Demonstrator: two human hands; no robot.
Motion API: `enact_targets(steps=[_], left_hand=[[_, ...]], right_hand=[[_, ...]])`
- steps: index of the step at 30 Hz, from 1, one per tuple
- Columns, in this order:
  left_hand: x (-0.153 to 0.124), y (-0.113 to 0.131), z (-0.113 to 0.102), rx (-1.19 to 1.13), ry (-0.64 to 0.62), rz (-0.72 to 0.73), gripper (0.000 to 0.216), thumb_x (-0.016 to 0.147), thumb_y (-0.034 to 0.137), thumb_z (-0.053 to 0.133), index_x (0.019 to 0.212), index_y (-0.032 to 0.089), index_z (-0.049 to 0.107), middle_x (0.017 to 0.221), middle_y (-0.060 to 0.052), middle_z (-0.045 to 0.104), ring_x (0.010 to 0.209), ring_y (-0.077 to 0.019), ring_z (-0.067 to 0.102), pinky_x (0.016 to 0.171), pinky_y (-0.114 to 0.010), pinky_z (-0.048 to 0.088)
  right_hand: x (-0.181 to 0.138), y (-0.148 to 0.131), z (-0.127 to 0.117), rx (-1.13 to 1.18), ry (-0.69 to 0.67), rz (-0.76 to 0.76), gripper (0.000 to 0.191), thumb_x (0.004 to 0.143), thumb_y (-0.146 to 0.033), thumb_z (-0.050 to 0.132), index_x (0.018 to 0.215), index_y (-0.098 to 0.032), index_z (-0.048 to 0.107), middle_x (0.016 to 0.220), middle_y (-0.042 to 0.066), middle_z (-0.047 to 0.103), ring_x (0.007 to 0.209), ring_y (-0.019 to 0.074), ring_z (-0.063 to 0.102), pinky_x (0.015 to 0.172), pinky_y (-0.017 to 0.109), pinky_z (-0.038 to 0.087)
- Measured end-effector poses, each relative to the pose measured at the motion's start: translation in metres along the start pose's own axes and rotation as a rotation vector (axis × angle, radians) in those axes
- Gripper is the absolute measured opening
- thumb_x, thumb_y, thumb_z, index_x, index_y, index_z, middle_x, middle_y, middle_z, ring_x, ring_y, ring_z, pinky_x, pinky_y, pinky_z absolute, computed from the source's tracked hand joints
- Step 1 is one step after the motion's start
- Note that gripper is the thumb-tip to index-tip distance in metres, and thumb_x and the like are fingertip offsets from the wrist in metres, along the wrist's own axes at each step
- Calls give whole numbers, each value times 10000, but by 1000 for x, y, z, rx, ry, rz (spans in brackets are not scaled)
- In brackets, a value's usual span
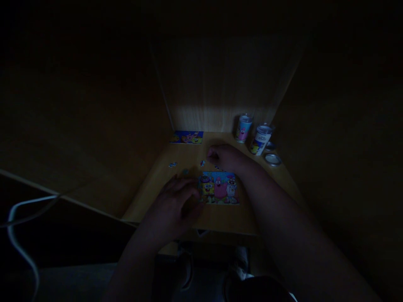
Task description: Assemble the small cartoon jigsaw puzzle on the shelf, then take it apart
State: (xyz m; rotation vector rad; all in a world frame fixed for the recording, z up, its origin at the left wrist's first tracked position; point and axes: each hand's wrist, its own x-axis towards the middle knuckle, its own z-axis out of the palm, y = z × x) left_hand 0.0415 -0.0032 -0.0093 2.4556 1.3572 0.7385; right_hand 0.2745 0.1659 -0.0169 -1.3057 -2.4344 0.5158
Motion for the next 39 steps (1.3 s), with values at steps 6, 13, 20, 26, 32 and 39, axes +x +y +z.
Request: enact_targets(steps=[6, 13, 20, 26, 32, 39], left_hand=[[0, 0, 1, 18, 2, 0, 100, 996, 269, 725, 991, 256, 626, 1262, -38, 727, 1248, -277, 659, 1287, -565, 406], [-1, -1, 1, 15, 13, 6, 121, 966, 247, 753, 1006, 262, 639, 1274, -42, 730, 1254, -290, 668, 1262, -578, 435], [-1, -2, 3, 13, 9, 7, 105, 980, 244, 739, 998, 258, 636, 1256, -39, 722, 1250, -284, 662, 1287, -573, 411], [-1, -2, 2, 13, 8, 11, 102, 975, 244, 741, 985, 257, 640, 1247, -37, 728, 1230, -282, 673, 1294, -586, 401], [0, -2, 2, 9, 1, 1, 105, 971, 229, 739, 997, 259, 643, 1261, -38, 727, 1238, -278, 669, 1291, -574, 403], [0, -1, 1, 14, -8, -5, 110, 977, 243, 746, 980, 245, 636, 1241, -41, 722, 1237, -280, 658, 1278, -569, 413]], right_hand=[[-2, -3, -2, 12, -4, 0, 117, 1009, -270, 661, 1043, -222, 762, 1005, 56, 809, 854, 199, 718, 804, 302, 510], [-2, -5, -3, -11, -3, -1, 137, 1000, -265, 647, 1047, -208, 762, 983, 53, 811, 836, 199, 714, 796, 301, 506], [-1, -2, -1, -6, -2, -4, 129, 1007, -263, 651, 1059, -208, 755, 1008, 60, 814, 846, 201, 716, 805, 304, 510], [-1, -1, -1, -6, 1, -2, 134, 1015, -276, 644, 1058, -208, 752, 998, 58, 810, 825, 196, 710, 792, 298, 507], [-1, -1, 0, 2, 10, -6, 127, 1005, -255, 653, 1056, -206, 758, 1019, 62, 813, 850, 197, 717, 809, 299, 513], [0, 0, 1, -1, 15, -12, 138, 998, -277, 657, 1045, -207, 766, 984, 59, 811, 828, 200, 713, 802, 307, 519]])
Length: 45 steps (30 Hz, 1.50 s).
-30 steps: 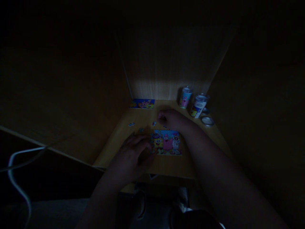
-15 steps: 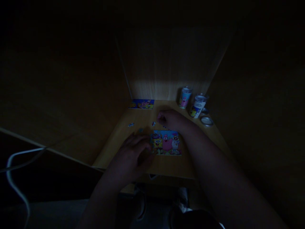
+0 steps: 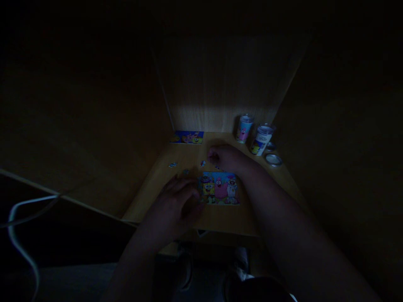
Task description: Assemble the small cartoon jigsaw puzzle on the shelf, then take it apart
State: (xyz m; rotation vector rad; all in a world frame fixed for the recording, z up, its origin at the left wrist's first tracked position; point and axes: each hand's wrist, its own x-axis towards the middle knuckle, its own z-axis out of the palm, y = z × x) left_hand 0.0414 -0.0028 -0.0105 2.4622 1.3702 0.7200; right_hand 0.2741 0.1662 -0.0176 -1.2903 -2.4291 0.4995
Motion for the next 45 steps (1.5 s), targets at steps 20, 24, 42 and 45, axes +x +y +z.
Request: enact_targets(steps=[20, 24, 42, 45], left_hand=[[0, 0, 1, -3, 19, -1, 95, 970, 245, 752, 977, 248, 658, 1250, -32, 729, 1222, -269, 669, 1278, -566, 413], [0, -1, 0, -5, 17, 10, 102, 973, 239, 749, 992, 254, 651, 1281, -32, 727, 1256, -272, 665, 1286, -557, 401], [-1, -3, 2, -22, 24, 13, 97, 986, 257, 743, 1002, 252, 647, 1301, -30, 718, 1258, -259, 653, 1299, -562, 382], [-1, -2, 1, -35, 20, 18, 70, 1000, 253, 719, 1005, 251, 649, 1271, -37, 718, 1239, -265, 657, 1274, -571, 409]], right_hand=[[-1, -2, -3, -8, 10, -19, 119, 999, -218, 644, 1026, -187, 756, 952, 57, 801, 821, 186, 697, 771, 282, 491], [-1, -5, -7, -26, 82, -20, 154, 1026, -225, 614, 990, -195, 761, 962, 61, 799, 870, 198, 694, 796, 285, 477], [0, -2, -4, 131, 86, -60, 159, 1017, -295, 657, 996, -208, 788, 933, 41, 809, 825, 187, 700, 774, 288, 490], [-1, -4, -6, 127, 68, -55, 149, 1014, -277, 660, 1003, -202, 789, 952, 47, 814, 837, 188, 711, 776, 285, 494]])
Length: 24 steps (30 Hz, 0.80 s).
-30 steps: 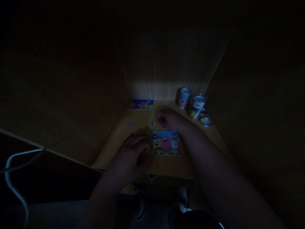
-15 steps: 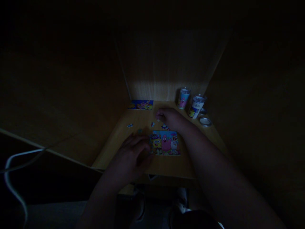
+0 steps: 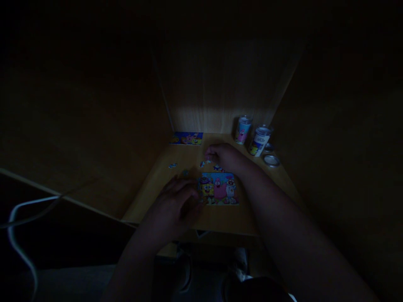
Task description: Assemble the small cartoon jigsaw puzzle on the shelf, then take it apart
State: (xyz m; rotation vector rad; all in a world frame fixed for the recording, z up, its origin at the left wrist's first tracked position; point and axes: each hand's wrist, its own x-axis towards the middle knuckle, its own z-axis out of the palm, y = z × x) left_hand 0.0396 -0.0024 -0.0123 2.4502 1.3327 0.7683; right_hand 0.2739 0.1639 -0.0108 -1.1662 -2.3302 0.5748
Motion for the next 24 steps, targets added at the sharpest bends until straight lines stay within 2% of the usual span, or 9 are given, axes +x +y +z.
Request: enact_targets(steps=[6, 12, 14, 18, 24], left_hand=[[1, 0, -2, -30, 17, -17, 81, 1035, 173, 628, 1009, 248, 644, 1151, -47, 714, 1166, -265, 655, 1196, -549, 485], [1, -9, 6, -26, 235, -126, 178, 1057, 118, 550, 1115, 228, 678, 1167, -73, 739, 1149, -264, 671, 1139, -534, 531], [0, -12, 8, -12, 253, -149, 268, 1011, 52, 546, 1154, 220, 699, 1220, -82, 746, 1197, -276, 666, 1149, -540, 531], [-3, -18, 9, 35, 249, -186, 537, 814, -73, 541, 1230, 215, 721, 1300, -91, 739, 1277, -314, 643, 1176, -577, 526], [-4, -21, 7, 111, 362, -337, 576, 781, -39, 555, 1274, 212, 717, 1359, -124, 727, 1273, -354, 661, 1148, -601, 558]], right_hand=[[1, -1, 0, -61, -8, 44, 130, 1011, -255, 675, 1016, -203, 795, 954, 36, 823, 841, 185, 721, 785, 279, 501], [1, -1, -3, -83, 27, 59, 169, 1027, -196, 650, 1082, -225, 807, 1118, 68, 840, 1021, 220, 761, 905, 323, 556], [1, 0, -3, -89, 18, 59, 195, 1017, -158, 645, 1089, -228, 812, 1131, 70, 838, 1028, 222, 764, 926, 337, 567], [2, 8, -3, -160, -1, 63, 246, 979, -90, 649, 1096, -226, 818, 1131, 66, 836, 1028, 221, 768, 937, 338, 571], [1, 25, -7, -270, 43, 130, 264, 972, -100, 644, 1104, -242, 823, 1143, 73, 842, 1048, 242, 783, 939, 351, 568]])
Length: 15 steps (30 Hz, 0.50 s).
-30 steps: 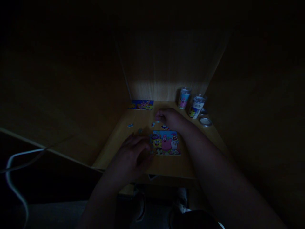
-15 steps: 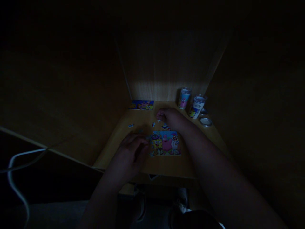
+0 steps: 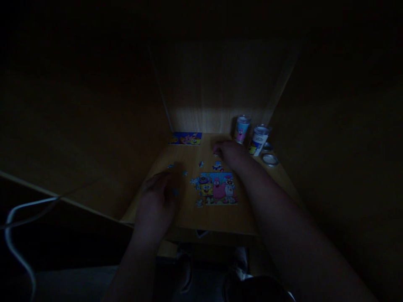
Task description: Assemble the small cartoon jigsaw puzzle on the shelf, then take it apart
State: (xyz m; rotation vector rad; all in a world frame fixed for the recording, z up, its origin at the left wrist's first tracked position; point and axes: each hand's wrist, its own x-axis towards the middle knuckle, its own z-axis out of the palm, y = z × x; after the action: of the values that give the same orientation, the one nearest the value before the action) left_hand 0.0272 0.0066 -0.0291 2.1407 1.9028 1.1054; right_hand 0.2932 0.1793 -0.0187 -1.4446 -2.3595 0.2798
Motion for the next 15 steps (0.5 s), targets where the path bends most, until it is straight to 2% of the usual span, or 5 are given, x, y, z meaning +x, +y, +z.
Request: enact_targets(steps=[8, 12, 15], left_hand=[[2, 2, -3, -13, 39, -31, 637, 781, -51, 525, 1342, 198, 697, 1394, -142, 702, 1306, -364, 652, 1181, -601, 539], [2, 2, -3, 2, 39, -23, 675, 758, -61, 535, 1364, 199, 684, 1395, -135, 698, 1302, -371, 644, 1183, -593, 540], [2, 0, -2, 6, 43, -21, 616, 797, -40, 538, 1339, 207, 691, 1384, -133, 701, 1294, -369, 644, 1177, -597, 538]], right_hand=[[-4, 2, -8, -98, 19, 79, 193, 970, -175, 690, 1089, -245, 826, 1133, 74, 845, 1051, 267, 780, 904, 352, 560], [-6, 5, -9, -14, 57, 88, 187, 959, -184, 703, 1093, -241, 821, 1115, 64, 844, 1020, 239, 777, 892, 331, 561], [-7, 8, -12, 13, 104, 134, 225, 958, -160, 688, 1122, -241, 819, 1123, 56, 843, 999, 233, 777, 880, 323, 564]])
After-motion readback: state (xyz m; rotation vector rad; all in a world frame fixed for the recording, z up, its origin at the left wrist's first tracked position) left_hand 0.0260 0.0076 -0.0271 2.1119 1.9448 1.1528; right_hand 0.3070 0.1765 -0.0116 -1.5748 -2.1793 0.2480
